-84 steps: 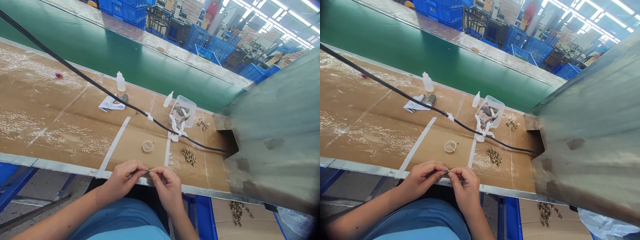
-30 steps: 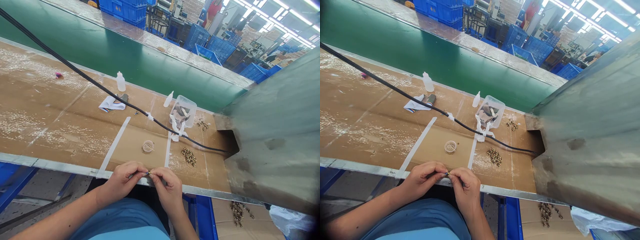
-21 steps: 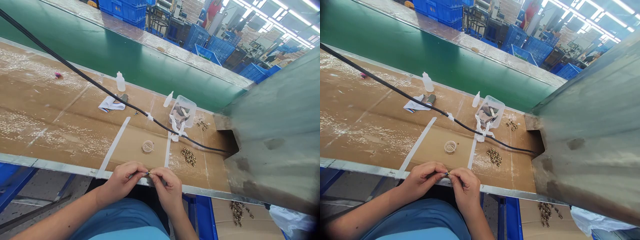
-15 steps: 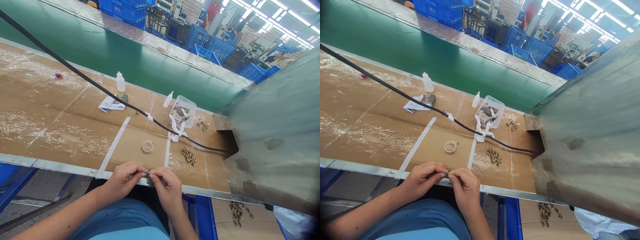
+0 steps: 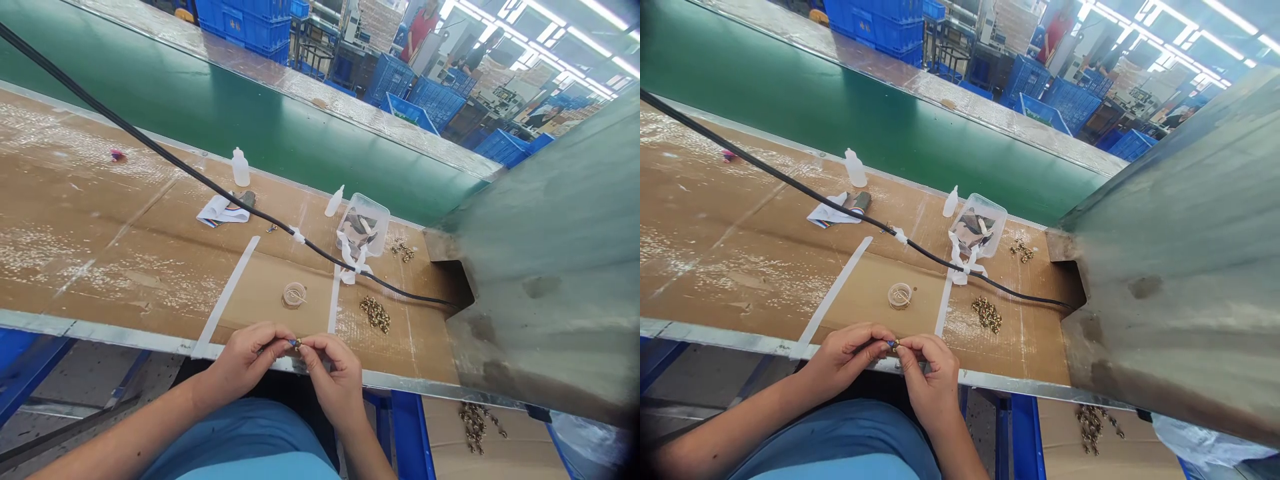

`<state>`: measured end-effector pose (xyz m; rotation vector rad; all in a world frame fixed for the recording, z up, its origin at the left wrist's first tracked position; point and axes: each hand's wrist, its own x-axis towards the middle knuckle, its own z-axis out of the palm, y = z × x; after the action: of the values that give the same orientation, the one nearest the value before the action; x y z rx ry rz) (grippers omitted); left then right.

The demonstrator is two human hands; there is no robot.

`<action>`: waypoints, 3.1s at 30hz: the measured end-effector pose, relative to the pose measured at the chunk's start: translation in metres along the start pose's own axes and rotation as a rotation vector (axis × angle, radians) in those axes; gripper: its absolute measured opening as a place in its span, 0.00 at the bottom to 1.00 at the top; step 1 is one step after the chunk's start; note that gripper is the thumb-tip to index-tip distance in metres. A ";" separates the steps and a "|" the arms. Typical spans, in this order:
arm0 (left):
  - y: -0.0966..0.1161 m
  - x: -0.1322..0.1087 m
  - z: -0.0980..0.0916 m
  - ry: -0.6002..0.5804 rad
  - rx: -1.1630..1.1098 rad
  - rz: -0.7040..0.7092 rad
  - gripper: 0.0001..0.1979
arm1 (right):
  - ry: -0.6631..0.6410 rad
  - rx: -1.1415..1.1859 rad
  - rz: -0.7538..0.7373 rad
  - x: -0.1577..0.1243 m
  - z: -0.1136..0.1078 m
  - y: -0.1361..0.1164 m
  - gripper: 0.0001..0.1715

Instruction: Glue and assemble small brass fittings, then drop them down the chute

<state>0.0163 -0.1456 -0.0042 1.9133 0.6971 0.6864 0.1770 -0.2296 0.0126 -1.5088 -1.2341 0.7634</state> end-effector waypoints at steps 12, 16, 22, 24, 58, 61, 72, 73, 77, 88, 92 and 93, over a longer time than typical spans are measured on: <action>-0.002 -0.002 0.001 -0.017 0.022 0.039 0.09 | 0.015 0.010 0.010 -0.001 0.001 0.001 0.06; -0.002 -0.003 0.001 -0.009 0.028 0.041 0.08 | 0.019 -0.010 -0.002 -0.002 0.002 0.002 0.07; 0.000 -0.002 0.000 0.012 0.031 0.026 0.07 | -0.011 -0.001 0.042 -0.002 0.001 0.003 0.06; 0.000 -0.002 0.000 0.000 0.034 0.026 0.07 | -0.025 -0.008 0.030 -0.001 0.000 0.002 0.06; -0.010 -0.010 0.005 -0.063 0.065 0.155 0.09 | -0.175 -0.096 -0.090 0.005 -0.011 0.004 0.09; -0.010 -0.010 0.004 -0.064 0.067 0.154 0.08 | -0.178 -0.107 -0.100 0.006 -0.011 0.004 0.09; -0.009 -0.009 0.003 -0.073 0.068 0.141 0.08 | -0.184 -0.104 -0.094 0.006 -0.013 0.004 0.09; -0.009 -0.009 0.003 -0.075 0.069 0.140 0.08 | -0.187 -0.104 -0.093 0.006 -0.013 0.004 0.09; -0.009 -0.009 0.004 -0.083 0.066 0.138 0.09 | -0.181 -0.101 -0.089 0.006 -0.013 0.004 0.09; -0.008 -0.009 0.003 -0.074 0.082 0.145 0.09 | -0.183 -0.098 -0.080 0.005 -0.012 0.003 0.09; -0.008 -0.008 0.003 -0.087 0.077 0.143 0.09 | -0.172 -0.096 -0.076 0.006 -0.012 0.002 0.09; -0.008 -0.008 0.002 -0.091 0.073 0.140 0.09 | -0.169 -0.096 -0.077 0.006 -0.012 0.002 0.09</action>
<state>0.0110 -0.1499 -0.0137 2.0620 0.5422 0.6635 0.1906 -0.2280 0.0148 -1.4879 -1.4647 0.8033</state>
